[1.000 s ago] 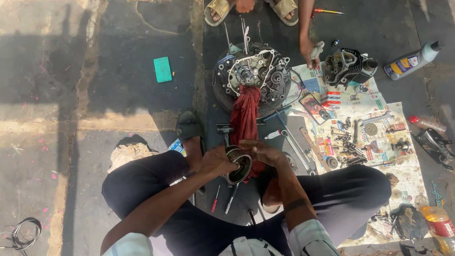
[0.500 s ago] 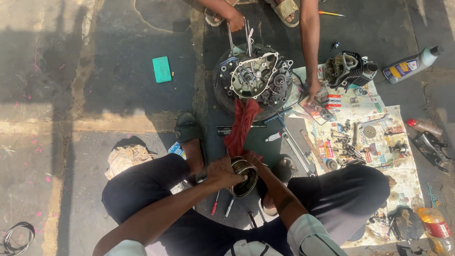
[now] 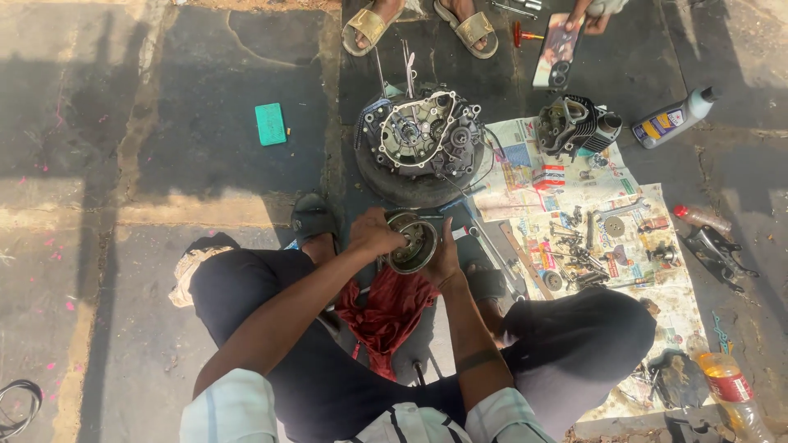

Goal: Dismantling and repairing components of a motorcycle engine on the ground.

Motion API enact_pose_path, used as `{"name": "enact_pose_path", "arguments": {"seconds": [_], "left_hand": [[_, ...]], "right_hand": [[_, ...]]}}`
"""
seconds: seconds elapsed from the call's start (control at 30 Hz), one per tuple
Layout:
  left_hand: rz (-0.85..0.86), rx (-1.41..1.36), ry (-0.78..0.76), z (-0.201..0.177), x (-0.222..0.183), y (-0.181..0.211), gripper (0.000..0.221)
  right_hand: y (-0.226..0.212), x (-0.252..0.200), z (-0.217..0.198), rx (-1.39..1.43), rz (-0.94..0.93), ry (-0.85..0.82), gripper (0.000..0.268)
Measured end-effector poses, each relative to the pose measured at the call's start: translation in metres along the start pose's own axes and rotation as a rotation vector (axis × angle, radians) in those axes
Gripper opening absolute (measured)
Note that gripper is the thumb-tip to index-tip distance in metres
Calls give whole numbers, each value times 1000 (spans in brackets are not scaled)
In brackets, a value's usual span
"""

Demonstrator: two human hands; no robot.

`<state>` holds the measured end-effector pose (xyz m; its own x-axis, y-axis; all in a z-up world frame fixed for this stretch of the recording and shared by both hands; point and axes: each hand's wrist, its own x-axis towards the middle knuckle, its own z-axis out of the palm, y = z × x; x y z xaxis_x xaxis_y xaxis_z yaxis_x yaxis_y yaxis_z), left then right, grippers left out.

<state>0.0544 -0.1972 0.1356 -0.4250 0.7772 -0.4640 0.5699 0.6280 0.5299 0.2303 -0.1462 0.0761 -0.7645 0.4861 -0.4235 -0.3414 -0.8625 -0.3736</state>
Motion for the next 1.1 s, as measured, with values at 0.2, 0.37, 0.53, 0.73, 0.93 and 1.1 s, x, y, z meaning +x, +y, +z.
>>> {"name": "enact_pose_path", "arguments": {"seconds": [0.2, 0.37, 0.53, 0.73, 0.93, 1.1], "left_hand": [[-41, -165, 29, -24, 54, 28, 89], [-123, -199, 101, -26, 86, 35, 74], [-212, -289, 217, -26, 100, 32, 79], [133, 108, 333, 8, 169, -13, 90], [-165, -104, 113, -41, 136, 26, 91], [313, 332, 90, -41, 212, -22, 90]], "right_hand": [[-19, 48, 5, -169, -256, 47, 79], [-39, 99, -7, -199, -363, 78, 74], [-19, 97, -11, -333, -350, 89, 74], [-17, 127, -39, -579, -136, 40, 73], [-13, 146, -30, -325, -254, 16, 46], [-14, 150, -14, -447, -378, 144, 32]]}}
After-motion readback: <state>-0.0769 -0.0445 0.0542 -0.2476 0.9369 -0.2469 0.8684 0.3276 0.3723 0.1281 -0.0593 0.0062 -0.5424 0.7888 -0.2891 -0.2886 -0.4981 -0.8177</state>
